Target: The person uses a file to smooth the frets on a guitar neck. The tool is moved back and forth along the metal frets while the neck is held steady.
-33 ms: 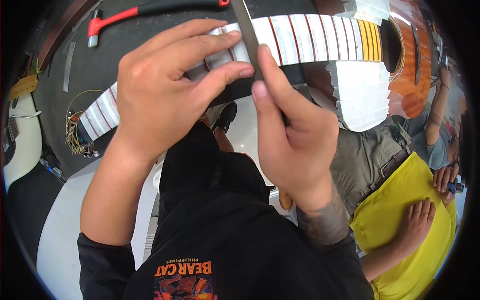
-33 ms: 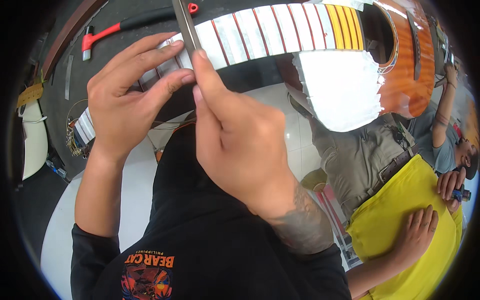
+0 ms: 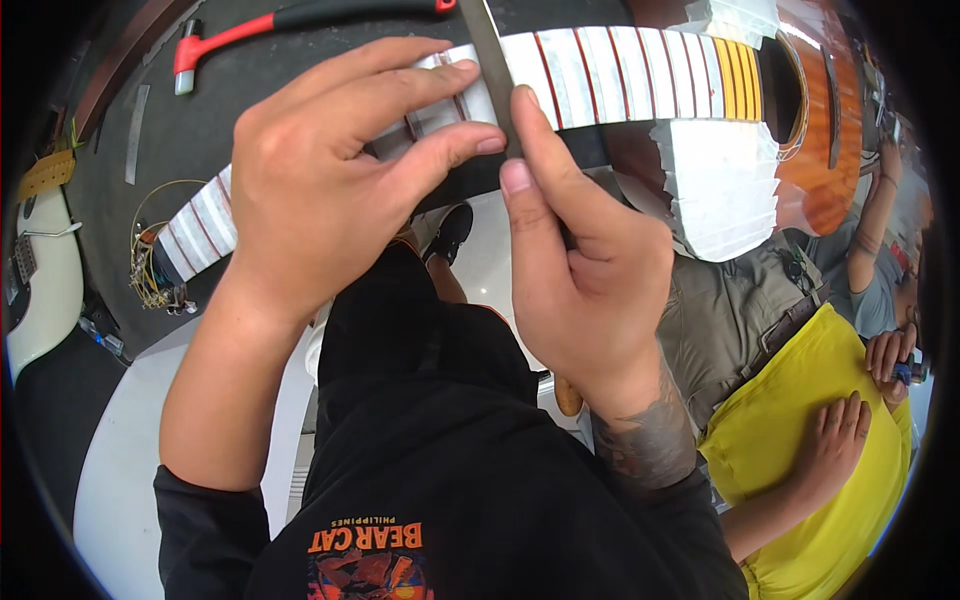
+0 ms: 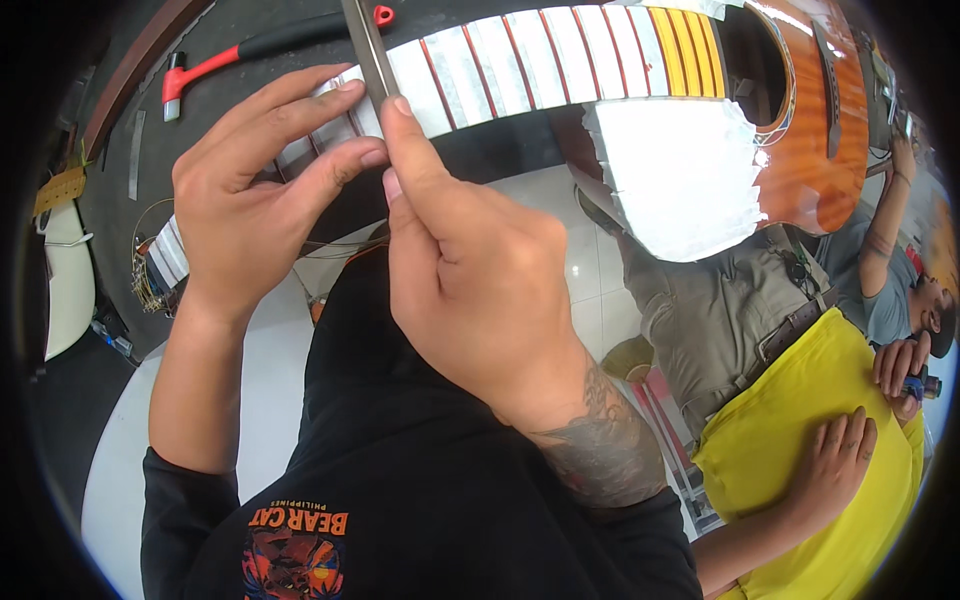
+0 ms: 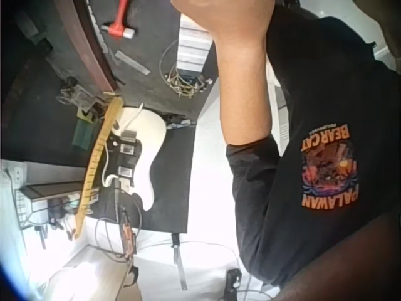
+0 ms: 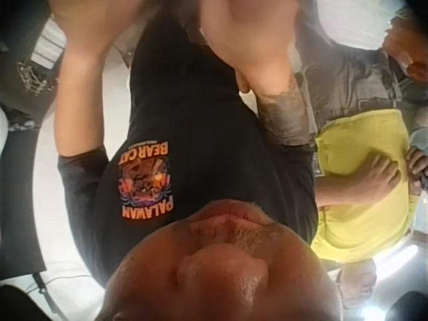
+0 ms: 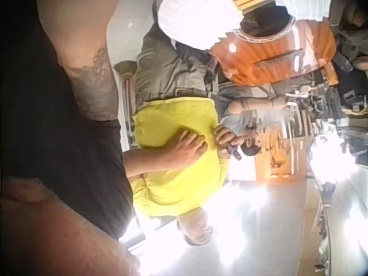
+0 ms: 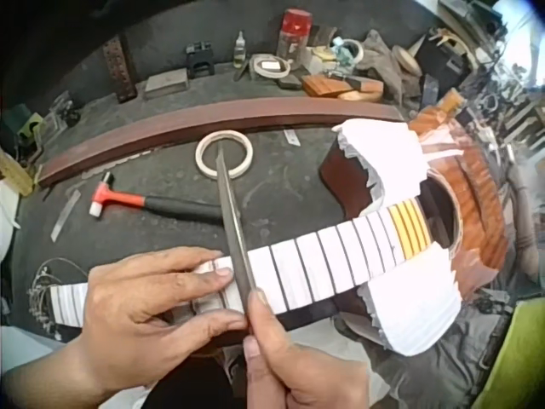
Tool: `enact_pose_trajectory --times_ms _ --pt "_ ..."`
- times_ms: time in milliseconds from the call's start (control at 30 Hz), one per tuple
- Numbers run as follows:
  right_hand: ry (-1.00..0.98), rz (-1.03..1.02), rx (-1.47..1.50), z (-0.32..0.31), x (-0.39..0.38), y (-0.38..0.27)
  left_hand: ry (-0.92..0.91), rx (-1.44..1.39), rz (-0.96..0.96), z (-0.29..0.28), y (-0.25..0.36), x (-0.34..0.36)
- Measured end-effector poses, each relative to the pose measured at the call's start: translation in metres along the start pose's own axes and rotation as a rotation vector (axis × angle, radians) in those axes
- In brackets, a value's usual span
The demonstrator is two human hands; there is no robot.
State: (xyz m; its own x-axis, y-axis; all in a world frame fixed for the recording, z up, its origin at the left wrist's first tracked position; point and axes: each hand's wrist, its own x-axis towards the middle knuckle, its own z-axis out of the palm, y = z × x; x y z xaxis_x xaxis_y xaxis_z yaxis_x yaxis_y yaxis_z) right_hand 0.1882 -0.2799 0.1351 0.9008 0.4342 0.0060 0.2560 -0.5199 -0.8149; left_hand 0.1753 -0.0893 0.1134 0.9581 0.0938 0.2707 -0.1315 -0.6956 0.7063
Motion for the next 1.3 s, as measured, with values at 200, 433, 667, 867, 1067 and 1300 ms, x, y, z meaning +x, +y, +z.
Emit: enact_pose_trajectory --times_ms 200,433,667,867,1067,1300 --pt "0.004 -0.039 -0.029 -0.02 -0.077 0.007 -0.015 0.006 0.038 -0.002 0.001 0.001" --pt "0.03 -0.037 -0.065 -0.013 -0.087 0.005 -0.023 0.031 0.066 -0.004 0.0 0.0" --pt "0.058 -0.113 0.019 0.008 0.009 0.003 -0.009 0.022 0.01 -0.001 0.0 -0.003" --pt "0.05 0.203 0.204 -0.023 -0.038 0.006 -0.008 0.045 0.089 -0.001 -0.001 -0.003" --pt "-0.028 0.187 0.279 -0.024 -0.113 0.026 -0.025 0.048 0.059 -0.001 0.004 -0.002" --pt "0.045 -0.021 0.003 -0.018 -0.126 0.018 -0.013 -0.048 0.101 -0.002 -0.003 0.0"
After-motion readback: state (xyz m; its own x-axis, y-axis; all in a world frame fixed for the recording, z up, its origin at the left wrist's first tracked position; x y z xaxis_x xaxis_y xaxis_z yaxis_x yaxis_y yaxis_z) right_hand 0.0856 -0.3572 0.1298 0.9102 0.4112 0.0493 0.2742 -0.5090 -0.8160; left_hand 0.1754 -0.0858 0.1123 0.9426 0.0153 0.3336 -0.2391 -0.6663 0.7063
